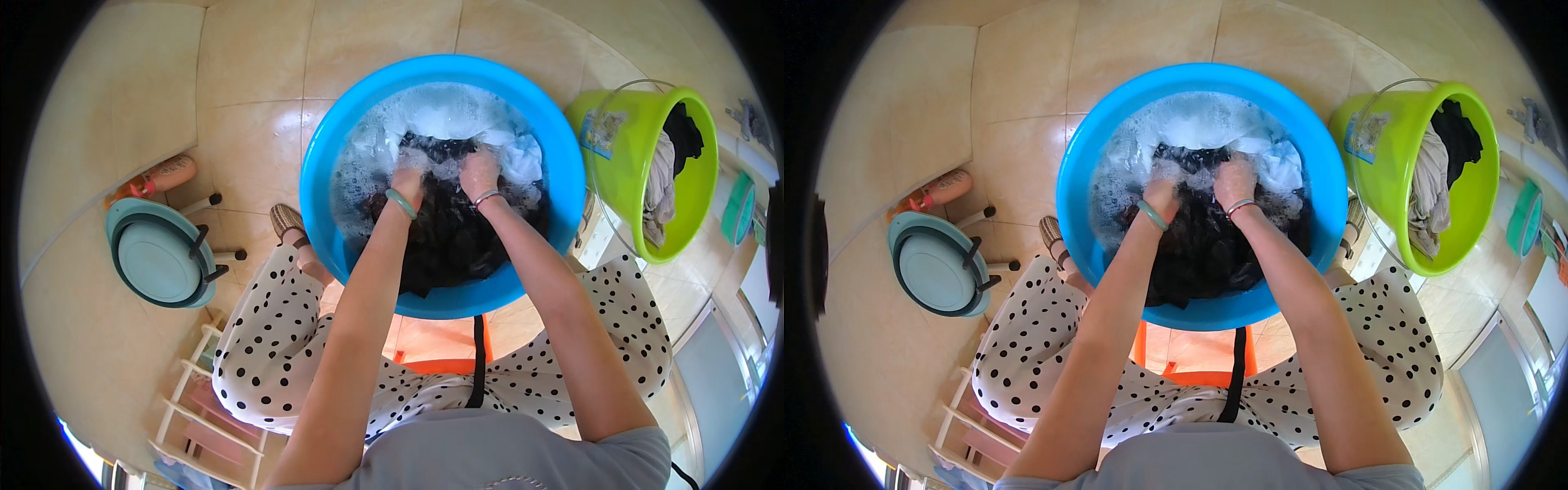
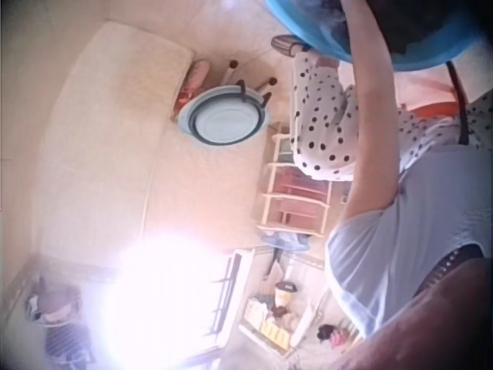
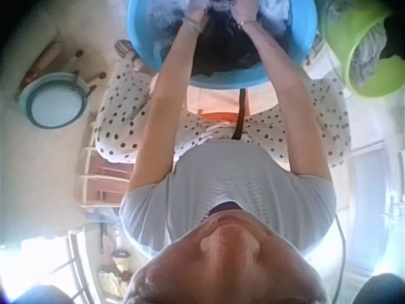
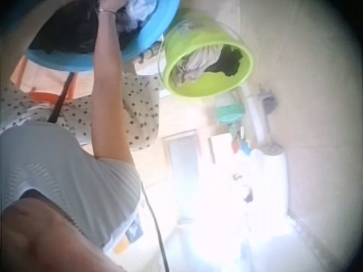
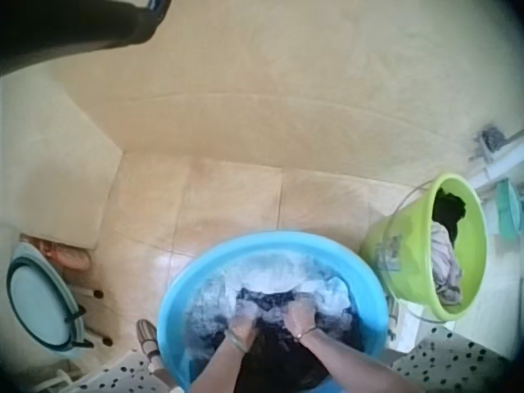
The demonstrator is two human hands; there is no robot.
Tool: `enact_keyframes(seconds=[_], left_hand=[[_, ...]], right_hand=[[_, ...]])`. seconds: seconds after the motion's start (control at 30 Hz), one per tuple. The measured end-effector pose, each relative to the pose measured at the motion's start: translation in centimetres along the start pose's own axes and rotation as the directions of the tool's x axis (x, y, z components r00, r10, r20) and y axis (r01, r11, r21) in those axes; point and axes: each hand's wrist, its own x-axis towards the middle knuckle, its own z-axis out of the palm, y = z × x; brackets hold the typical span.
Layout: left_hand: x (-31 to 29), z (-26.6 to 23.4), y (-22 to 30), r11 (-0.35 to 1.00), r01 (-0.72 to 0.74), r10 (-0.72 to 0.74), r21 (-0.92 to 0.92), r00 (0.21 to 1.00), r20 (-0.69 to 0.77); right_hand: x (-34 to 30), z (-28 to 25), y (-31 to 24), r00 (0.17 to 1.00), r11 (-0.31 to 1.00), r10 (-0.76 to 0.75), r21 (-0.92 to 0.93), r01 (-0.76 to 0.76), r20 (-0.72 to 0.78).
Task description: The person is hand-washing clothes in a blue basin filled with soapy water. They scrub and rinse a light-colored garment and then a dark-colored garment, transferring the washed items into a green bucket.
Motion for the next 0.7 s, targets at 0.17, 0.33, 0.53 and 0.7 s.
enact_keyframes(seconds=[0.17,0.33,0.53,0.7], left_hand=[[-8.2,5.9,4.8,0.979,0.059,-0.026,-0.196,0.986,0.167],[-12.6,6.5,6.6,0.977,0.088,-0.012,-0.194,0.931,0.364],[-13.7,6.8,5.4,0.979,-0.064,0.106,-0.195,0.971,0.215],[-15.4,10.3,5.6,0.967,-0.07,0.013,-0.244,0.974,-0.227]], right_hand=[[-8.0,-9.6,-7.2,0.849,0.838,-0.352,0.271,0.473,-0.394],[-12.3,-12.4,-12.4,0.739,0.724,-0.51,0.245,0.645,-0.439],[-7.8,-12.4,-12.5,0.682,0.678,-0.237,0.385,0.626,-0.692],[-3.0,-9.4,-5.7,0.889,0.821,0.118,0.547,0.164,-0.443]])
